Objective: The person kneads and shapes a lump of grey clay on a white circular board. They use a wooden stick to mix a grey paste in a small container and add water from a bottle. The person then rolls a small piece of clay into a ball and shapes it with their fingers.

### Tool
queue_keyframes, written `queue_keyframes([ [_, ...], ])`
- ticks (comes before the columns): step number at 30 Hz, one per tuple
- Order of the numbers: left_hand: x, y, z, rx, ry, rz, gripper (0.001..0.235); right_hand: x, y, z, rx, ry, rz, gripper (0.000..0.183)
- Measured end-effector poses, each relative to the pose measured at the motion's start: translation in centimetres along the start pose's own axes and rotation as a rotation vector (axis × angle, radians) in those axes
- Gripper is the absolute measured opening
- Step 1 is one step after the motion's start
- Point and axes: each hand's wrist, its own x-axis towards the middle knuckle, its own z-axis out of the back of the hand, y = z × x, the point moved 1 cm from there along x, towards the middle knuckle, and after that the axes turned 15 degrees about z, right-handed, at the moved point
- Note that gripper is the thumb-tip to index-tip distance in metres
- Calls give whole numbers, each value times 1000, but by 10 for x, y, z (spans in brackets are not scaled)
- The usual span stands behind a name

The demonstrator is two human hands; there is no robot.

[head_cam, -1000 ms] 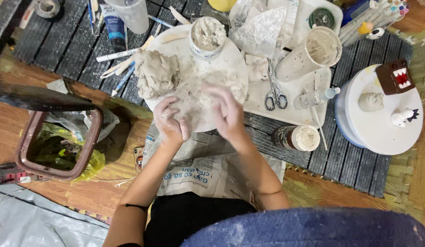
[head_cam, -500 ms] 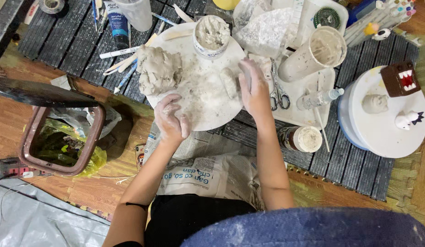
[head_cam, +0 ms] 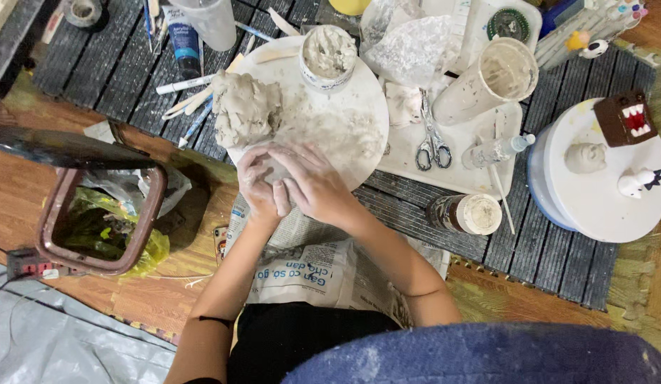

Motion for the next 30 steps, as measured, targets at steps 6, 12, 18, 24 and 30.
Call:
queue_keyframes([
  [6,-10,12,4,28,-26,-8,37,2,-13,14,-240,-89,-20,66],
  [12,-13,14,4,-39,-5,56,48,-10,-16,5,-57,27,105,23],
  [18,0,0,9,147,35,106,38,-16,-46,49,195,-276,-207,44],
  [24,12,-19,12,277,82,13,47,-4,-113,99,-240,-297,-285,41],
  [30,10,-31,7,417,56,32,43,-22,-96,73,-174,-250,-400,37],
])
